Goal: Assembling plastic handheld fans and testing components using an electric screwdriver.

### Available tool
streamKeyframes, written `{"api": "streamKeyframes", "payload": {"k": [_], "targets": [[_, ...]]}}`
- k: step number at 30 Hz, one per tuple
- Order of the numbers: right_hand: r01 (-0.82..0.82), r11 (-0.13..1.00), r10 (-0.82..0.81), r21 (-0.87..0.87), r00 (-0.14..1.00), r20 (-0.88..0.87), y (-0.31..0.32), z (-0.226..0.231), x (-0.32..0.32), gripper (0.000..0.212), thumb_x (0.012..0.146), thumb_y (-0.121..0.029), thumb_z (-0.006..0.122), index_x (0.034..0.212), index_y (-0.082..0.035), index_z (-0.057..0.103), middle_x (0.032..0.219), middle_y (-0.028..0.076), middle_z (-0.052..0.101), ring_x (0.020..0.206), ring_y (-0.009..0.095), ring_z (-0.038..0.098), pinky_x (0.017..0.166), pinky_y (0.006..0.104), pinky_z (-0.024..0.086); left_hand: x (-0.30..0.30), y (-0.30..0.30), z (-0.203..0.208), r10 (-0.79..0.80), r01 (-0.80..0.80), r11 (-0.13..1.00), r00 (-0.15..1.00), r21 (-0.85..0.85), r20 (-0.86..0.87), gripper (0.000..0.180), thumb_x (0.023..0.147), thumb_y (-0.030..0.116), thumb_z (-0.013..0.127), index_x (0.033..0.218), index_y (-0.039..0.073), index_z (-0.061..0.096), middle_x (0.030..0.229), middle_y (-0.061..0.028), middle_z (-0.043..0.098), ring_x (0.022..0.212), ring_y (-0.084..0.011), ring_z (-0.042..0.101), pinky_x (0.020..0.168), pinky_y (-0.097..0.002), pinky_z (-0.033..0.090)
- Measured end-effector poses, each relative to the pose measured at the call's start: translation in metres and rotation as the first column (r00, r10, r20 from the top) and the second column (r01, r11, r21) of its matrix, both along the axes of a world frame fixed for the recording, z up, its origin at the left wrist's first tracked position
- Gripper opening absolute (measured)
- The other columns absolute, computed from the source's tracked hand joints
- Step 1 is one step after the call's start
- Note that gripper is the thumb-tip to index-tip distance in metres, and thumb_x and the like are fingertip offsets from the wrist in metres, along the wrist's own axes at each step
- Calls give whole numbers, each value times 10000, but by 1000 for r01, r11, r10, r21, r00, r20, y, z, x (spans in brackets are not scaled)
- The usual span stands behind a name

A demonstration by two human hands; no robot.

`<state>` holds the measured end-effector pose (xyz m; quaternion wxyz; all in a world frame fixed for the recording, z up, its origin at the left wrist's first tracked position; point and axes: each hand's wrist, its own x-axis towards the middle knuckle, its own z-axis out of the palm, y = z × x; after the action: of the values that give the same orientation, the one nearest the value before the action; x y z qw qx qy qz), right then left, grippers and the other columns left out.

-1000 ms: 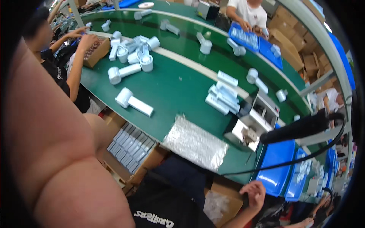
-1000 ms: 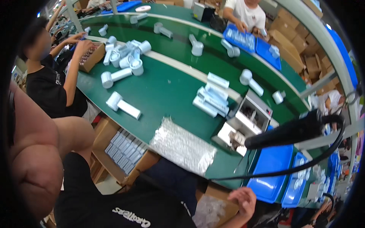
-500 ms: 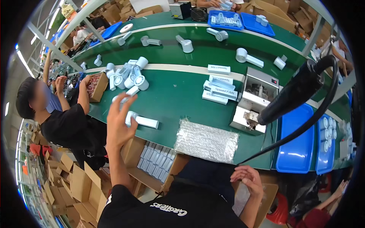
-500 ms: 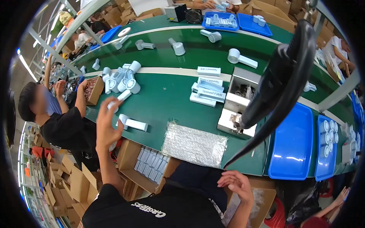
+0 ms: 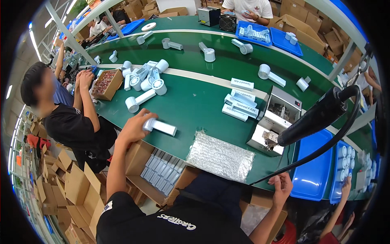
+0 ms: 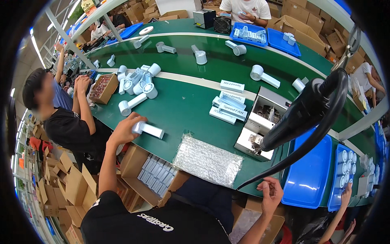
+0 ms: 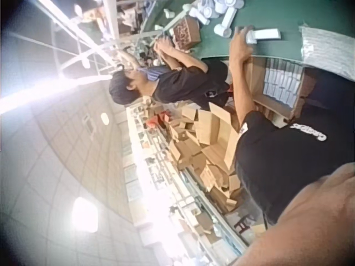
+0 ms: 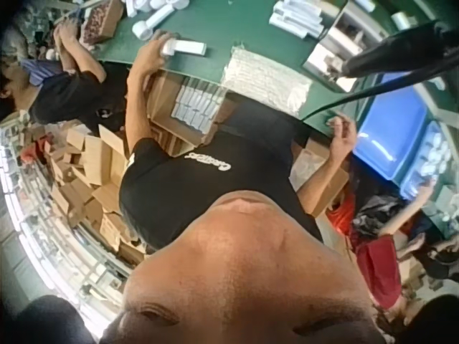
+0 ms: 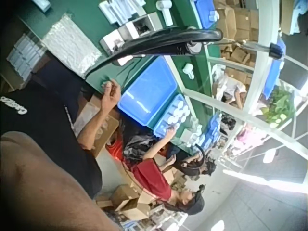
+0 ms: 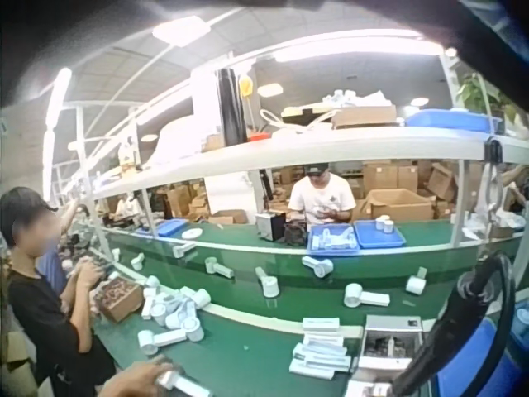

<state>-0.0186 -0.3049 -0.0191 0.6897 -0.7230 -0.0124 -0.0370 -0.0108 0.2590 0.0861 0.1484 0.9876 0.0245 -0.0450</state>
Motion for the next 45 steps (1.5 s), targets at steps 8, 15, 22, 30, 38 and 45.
{"api": "streamKeyframes", "payload": {"k": [8,15,22,30,38,45], "targets": [[69,998,-69,-3,996,54,2,-2,-6,140,1033,-64,600,1097,48,651,839,85,672,738,135,640,686,251,523,68,-24,-22,119,-130,991,932,9,343,631,811,435,817,1297,73,642,1099,-193,690,1006,-413,685,886,-496,539],[36,991,-35,132,999,-8,-11,33,-24,150,989,-72,625,1068,49,664,824,107,693,758,176,681,715,301,550,78,-15,-64,215,-271,958,893,93,395,674,866,430,815,1342,-5,619,1358,-237,632,1224,-413,622,1031,-453,496],[471,882,-461,12,857,229,-105,74,-15,168,1033,-131,609,1053,22,676,799,68,703,738,118,655,690,264,520,18,-83,-60,-85,189,974,811,-122,579,150,983,73,640,1093,-23,675,989,-158,614,800,-280,531,680,-405,428],[747,-68,-538,-661,531,655,-278,29,54,478,909,-268,737,1299,-27,601,1207,233,625,1111,408,650,944,481,538,-10,-151,-103,-35,211,951,802,-228,597,133,986,82,618,1056,-23,660,1001,-152,611,904,-290,583,793,-385,458],[583,166,-475,-795,754,454,-179,33,23,492,910,-258,744,1310,-19,586,1288,214,589,1172,407,612,993,483,518,-9,-154,-98,98,63,963,824,-262,559,71,932,21,631,987,-14,660,967,-121,630,841,-273,583,698,-369,445],[532,-129,-518,-837,684,515,-216,23,25,601,861,-277,788,1358,-33,552,1453,264,470,1304,438,511,1066,516,448,-7,-153,-103,58,123,955,815,-271,576,95,953,68,637,1007,-2,671,962,-126,628,823,-284,573,705,-384,451]]}}
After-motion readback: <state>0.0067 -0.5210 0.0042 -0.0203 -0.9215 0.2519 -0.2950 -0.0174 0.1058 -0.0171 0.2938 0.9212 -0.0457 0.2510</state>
